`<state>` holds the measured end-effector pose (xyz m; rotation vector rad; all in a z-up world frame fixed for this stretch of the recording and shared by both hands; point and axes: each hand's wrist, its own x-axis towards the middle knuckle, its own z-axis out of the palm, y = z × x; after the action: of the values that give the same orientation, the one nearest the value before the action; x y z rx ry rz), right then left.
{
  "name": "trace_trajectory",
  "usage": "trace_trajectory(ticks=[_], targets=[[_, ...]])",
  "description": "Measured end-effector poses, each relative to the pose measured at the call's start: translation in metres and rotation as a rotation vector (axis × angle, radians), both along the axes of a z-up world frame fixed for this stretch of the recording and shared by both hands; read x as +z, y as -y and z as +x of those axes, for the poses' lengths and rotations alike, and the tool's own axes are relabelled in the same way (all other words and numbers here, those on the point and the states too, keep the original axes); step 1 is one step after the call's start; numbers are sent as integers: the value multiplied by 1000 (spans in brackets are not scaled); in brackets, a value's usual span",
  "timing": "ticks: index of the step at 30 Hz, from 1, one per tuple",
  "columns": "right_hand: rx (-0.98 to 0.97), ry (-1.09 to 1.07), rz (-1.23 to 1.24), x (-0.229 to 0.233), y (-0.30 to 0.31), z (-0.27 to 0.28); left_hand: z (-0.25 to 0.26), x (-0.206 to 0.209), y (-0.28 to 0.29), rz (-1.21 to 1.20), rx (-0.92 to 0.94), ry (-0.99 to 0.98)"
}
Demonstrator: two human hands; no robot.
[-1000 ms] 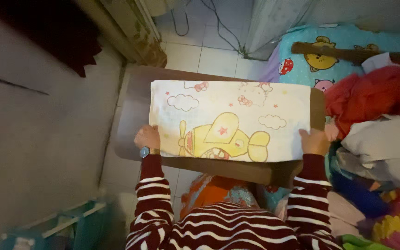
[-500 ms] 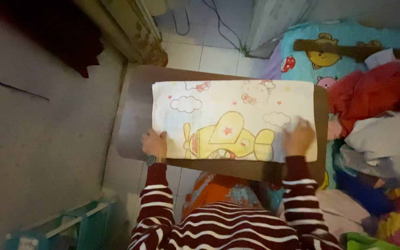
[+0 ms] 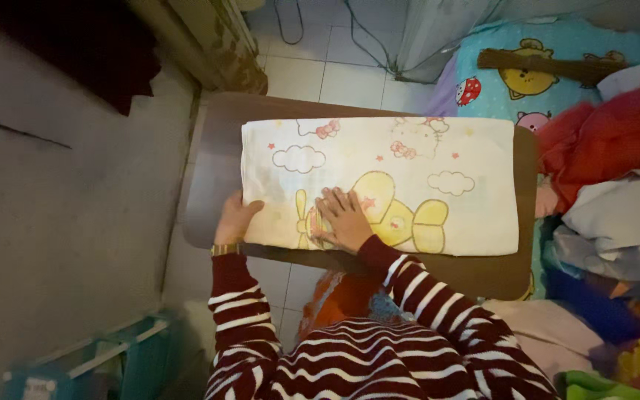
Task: The person folds a white towel with a cartoon airplane design on a small table, smoothing and aligning the edges before folding it into a compact rectangle. They then pick up another white towel with a Hello Kitty design and begin folding it similarly.
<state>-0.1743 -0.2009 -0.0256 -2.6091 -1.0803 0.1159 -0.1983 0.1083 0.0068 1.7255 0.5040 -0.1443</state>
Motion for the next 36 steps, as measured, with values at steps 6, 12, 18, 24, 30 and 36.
trace_trajectory(ticks=[6, 12, 18, 24, 30, 36], targets=[[-47, 137, -53, -9, -3, -23, 25, 64, 58, -154, -154, 160], [-161, 32, -29, -18, -3, -45, 61, 54, 155, 223, -504, 97], [-194, -197, 81, -3, 13, -48, 84, -3, 227, 405, -699, 126], [-82, -454, -113, 18, 31, -58, 81, -41, 243, 448, -716, 105], [162, -692, 36, 45, 54, -41, 78, -26, 245, 460, -775, 113], [7, -777, 79, 63, 78, -13, 85, 7, 228, 271, -767, -138]])
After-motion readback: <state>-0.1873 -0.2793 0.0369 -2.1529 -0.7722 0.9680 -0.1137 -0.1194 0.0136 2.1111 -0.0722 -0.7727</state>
